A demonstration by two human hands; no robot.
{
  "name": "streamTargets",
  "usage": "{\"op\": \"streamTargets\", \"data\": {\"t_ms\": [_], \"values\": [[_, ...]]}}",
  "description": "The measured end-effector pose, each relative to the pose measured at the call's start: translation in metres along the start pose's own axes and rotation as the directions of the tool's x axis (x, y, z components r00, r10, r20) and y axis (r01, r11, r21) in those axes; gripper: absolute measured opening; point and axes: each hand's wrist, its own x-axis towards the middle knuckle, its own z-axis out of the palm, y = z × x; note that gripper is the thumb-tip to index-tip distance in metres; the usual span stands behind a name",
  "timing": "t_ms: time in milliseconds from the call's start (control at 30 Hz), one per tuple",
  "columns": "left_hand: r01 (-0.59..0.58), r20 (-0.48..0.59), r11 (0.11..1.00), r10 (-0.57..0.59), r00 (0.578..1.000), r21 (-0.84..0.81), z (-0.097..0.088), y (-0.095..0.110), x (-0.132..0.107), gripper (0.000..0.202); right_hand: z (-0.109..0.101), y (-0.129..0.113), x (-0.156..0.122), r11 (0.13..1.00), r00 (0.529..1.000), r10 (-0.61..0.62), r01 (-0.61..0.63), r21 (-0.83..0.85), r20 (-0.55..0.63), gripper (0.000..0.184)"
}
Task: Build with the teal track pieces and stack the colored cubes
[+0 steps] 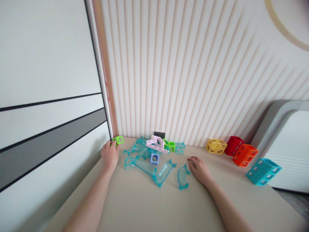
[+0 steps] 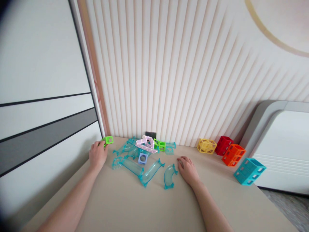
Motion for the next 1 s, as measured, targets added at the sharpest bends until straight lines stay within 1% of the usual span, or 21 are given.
{"op": "streamTargets", "data": {"t_ms": [33, 67, 100, 133, 167, 267, 300, 333, 367, 400, 433, 467, 533, 567, 633, 700, 767, 833, 900, 1000], "values": [[0.014, -0.042, 0.993, -0.019, 0.999, -0.114, -0.004, 0.002, 0.001, 0.026, 0.000, 0.000, 0.000, 1.000, 1.000, -0.002, 0.002, 0.006, -0.006, 0.035], [0.021, -0.085, 0.965, -0.045, 0.995, -0.262, -0.008, 0.005, 0.002, 0.023, 0.000, -0.001, -0.001, 1.000, 1.000, -0.003, 0.004, 0.013, -0.014, 0.035], [0.020, -0.121, 0.906, -0.078, 0.990, -0.422, -0.012, 0.009, 0.002, 0.021, 0.000, -0.001, -0.001, 1.000, 1.000, -0.004, 0.004, 0.020, -0.023, 0.034], [0.015, -0.141, 0.820, -0.117, 0.983, -0.572, -0.015, 0.014, 0.001, 0.019, -0.001, -0.002, -0.001, 1.000, 0.999, -0.003, 0.004, 0.030, -0.033, 0.034], [0.011, -0.146, 0.756, -0.140, 0.979, -0.655, -0.017, 0.022, -0.002, 0.019, -0.002, -0.003, -0.001, 0.999, 0.999, -0.003, 0.005, 0.043, -0.044, 0.034], [0.001, -0.117, 0.641, -0.142, 0.983, -0.767, -0.021, 0.052, -0.017, 0.031, -0.009, -0.011, 0.001, 0.995, 0.993, 0.001, 0.011, 0.102, -0.122, 0.034], [0.009, -0.078, 0.572, -0.128, 0.989, -0.820, -0.021, 0.063, -0.025, 0.036, -0.013, -0.016, 0.001, 0.992, 0.985, 0.002, 0.020, 0.125, -0.173, 0.034], [0.063, 0.018, 0.384, -0.121, 0.992, -0.921, -0.022, 0.075, -0.034, 0.039, -0.016, -0.023, 0.000, 0.989, 0.971, 0.005, 0.031, 0.147, -0.238, 0.033], [0.122, 0.106, 0.232, -0.080, 0.991, -0.965, -0.023, 0.087, -0.043, 0.041, -0.020, -0.031, -0.001, 0.984, 0.951, 0.005, 0.050, 0.170, -0.309, 0.032], [0.149, 0.147, 0.150, -0.023, 0.989, -0.978, -0.025, 0.097, -0.052, 0.041, -0.023, -0.042, -0.002, 0.978, 0.926, 0.006, 0.073, 0.194, -0.377, 0.032], [0.160, 0.165, 0.114, 0.034, 0.986, -0.980, -0.028, 0.106, -0.061, 0.039, -0.026, -0.054, -0.005, 0.969, 0.901, 0.006, 0.102, 0.225, -0.435, 0.031], [0.155, 0.166, 0.111, 0.100, 0.981, -0.982, -0.031, 0.114, -0.070, 0.037, -0.028, -0.068, -0.009, 0.955, 0.881, 0.002, 0.139, 0.263, -0.473, 0.031], [0.097, 0.128, 0.138, 0.233, 0.964, -0.986, -0.037, 0.125, -0.087, 0.029, -0.029, -0.099, -0.019, 0.910, 0.870, 0.009, 0.197, 0.364, -0.493, 0.030], [0.043, 0.090, 0.158, 0.305, 0.948, -0.987, -0.040, 0.128, -0.093, 0.024, -0.028, -0.114, -0.025, 0.874, 0.875, 0.022, 0.217, 0.434, -0.484, 0.030], [-0.073, 0.018, 0.188, 0.441, 0.897, -0.979, -0.043, 0.131, -0.104, 0.017, -0.022, -0.141, -0.037, 0.769, 0.900, 0.027, 0.260, 0.584, -0.436, 0.036], [-0.150, -0.022, 0.198, 0.532, 0.847, -0.969, -0.042, 0.132, -0.112, 0.014, -0.016, -0.160, -0.047, 0.678, 0.931, -0.013, 0.277, 0.681, -0.366, 0.041], [-0.184, -0.038, 0.199, 0.572, 0.819, -0.962, -0.039, 0.132, -0.117, 0.011, -0.011, -0.169, -0.054, 0.648, 0.946, -0.070, 0.285, 0.706, -0.317, 0.042], [-0.203, -0.046, 0.207, 0.583, 0.811, -0.957, -0.035, 0.132, -0.119, 0.009, -0.009, -0.171, -0.057, 0.656, 0.949, -0.099, 0.288, 0.698, -0.299, 0.041], [-0.212, -0.049, 0.220, 0.576, 0.816, -0.952, -0.033, 0.131, -0.120, 0.011, -0.008, -0.171, -0.056, 0.652, 0.952, -0.091, 0.278, 0.705, -0.292, 0.039], [-0.194, -0.046, 0.227, 0.531, 0.846, -0.954, -0.032, 0.132, -0.120, 0.026, -0.008, -0.170, -0.054, 0.585, 0.965, -0.043, 0.236, 0.776, -0.260, 0.037]]}}
